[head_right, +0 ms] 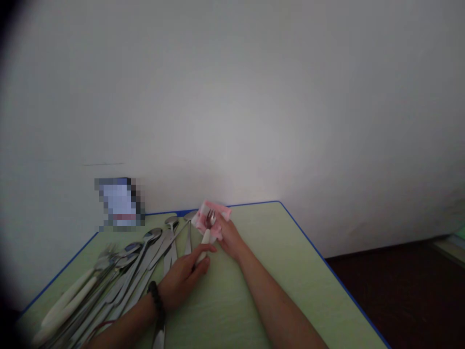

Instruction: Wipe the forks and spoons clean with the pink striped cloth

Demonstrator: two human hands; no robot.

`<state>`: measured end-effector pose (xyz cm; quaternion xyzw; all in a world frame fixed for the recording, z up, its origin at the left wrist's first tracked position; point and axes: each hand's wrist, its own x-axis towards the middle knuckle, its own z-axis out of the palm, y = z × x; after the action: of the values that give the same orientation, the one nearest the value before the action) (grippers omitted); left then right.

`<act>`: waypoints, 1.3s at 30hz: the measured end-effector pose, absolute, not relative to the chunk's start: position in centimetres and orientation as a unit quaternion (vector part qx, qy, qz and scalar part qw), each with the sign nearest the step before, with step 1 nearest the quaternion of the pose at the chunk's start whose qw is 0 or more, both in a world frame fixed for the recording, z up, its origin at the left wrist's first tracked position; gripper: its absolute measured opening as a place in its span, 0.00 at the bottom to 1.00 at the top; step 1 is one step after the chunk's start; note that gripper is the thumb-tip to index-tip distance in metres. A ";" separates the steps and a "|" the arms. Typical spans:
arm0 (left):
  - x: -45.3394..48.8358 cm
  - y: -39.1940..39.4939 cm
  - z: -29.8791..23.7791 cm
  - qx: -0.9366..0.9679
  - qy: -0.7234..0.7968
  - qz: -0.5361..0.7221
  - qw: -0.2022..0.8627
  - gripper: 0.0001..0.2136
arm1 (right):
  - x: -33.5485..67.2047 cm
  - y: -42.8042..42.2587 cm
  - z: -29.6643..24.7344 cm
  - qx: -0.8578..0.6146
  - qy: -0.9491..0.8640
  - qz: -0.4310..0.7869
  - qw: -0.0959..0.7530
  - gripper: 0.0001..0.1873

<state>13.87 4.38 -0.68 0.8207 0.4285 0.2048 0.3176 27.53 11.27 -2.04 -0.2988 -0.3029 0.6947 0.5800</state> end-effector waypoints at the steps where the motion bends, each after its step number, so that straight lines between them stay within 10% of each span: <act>1: 13.9 4.4 -0.8 0.811 0.434 0.217 0.327 0.15 | 27.6 11.2 -2.0 -0.292 -0.299 0.704 0.575 0.17; 39: 13.4 4.6 -1.8 0.775 0.339 0.261 0.465 0.20 | 28.2 11.2 -1.4 -0.288 -0.272 0.777 0.489 0.19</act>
<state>13.37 4.58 -1.83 0.7749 0.3395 0.2613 0.4648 28.18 11.18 -1.42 -0.2883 -0.2720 0.7772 0.4887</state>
